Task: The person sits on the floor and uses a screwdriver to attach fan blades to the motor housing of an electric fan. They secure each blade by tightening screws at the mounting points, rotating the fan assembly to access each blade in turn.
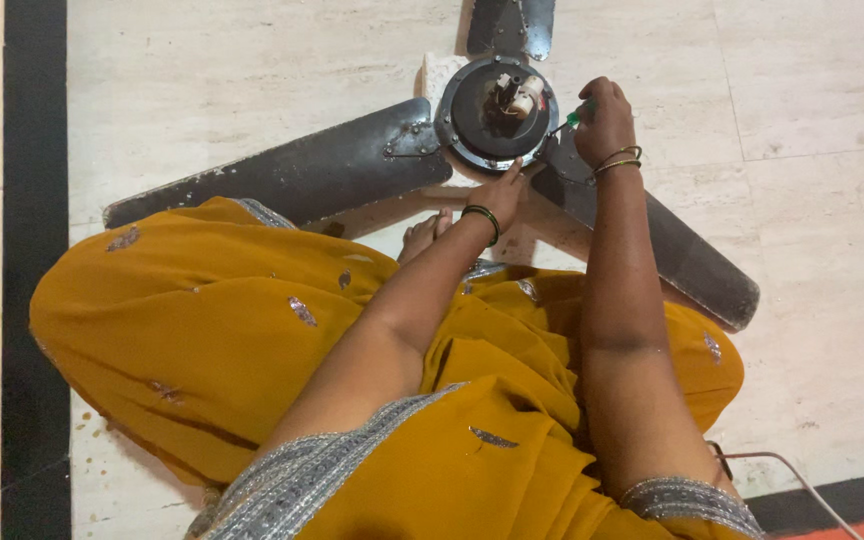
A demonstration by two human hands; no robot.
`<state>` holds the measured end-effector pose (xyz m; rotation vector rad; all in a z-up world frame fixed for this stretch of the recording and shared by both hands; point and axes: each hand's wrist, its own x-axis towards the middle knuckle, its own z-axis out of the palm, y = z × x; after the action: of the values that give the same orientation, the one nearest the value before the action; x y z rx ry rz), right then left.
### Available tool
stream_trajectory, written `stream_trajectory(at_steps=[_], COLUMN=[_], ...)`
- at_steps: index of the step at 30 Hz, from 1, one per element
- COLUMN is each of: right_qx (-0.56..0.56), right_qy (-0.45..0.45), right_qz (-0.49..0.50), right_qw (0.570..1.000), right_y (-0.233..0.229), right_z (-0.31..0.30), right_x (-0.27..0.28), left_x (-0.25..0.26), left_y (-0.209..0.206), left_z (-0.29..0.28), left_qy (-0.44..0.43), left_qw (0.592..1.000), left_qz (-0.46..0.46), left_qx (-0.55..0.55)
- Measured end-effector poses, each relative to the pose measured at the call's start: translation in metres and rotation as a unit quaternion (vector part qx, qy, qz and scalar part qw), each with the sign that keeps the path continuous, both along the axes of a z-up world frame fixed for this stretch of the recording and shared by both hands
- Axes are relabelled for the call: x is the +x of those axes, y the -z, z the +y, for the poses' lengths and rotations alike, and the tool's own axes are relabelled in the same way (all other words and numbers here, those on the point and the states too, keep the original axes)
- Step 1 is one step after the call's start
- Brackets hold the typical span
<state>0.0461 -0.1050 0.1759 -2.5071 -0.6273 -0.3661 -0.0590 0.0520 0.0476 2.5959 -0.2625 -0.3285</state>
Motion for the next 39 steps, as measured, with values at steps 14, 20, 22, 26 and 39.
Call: stream_trajectory(at_steps=[14,20,22,26,39], right_qx=[-0.008,0.036,0.033,-0.014,-0.019], right_qy=[-0.041,0.002,0.017,0.037,-0.001], right_qz=[-0.032,0.024,0.010,-0.072,-0.006], right_qw=[0.999,0.999,0.999,0.997,1.000], right_y=[-0.003,-0.005,-0.004,0.014,0.008], right_z=[0.005,0.010,0.013,0.011,0.008], right_x=[-0.001,-0.010,-0.012,-0.008,-0.010], left_x=[0.007,0.004,0.003,-0.005,0.004], left_y=[0.011,0.009,0.000,-0.016,0.011], left_z=[-0.002,-0.001,0.001,0.004,-0.001], left_qy=[-0.011,-0.009,-0.001,-0.013,-0.008], left_qw=[1.000,1.000,1.000,0.999,0.999], left_qz=[0.011,-0.003,0.010,0.014,0.019], left_qx=[-0.019,-0.017,-0.005,-0.041,-0.029])
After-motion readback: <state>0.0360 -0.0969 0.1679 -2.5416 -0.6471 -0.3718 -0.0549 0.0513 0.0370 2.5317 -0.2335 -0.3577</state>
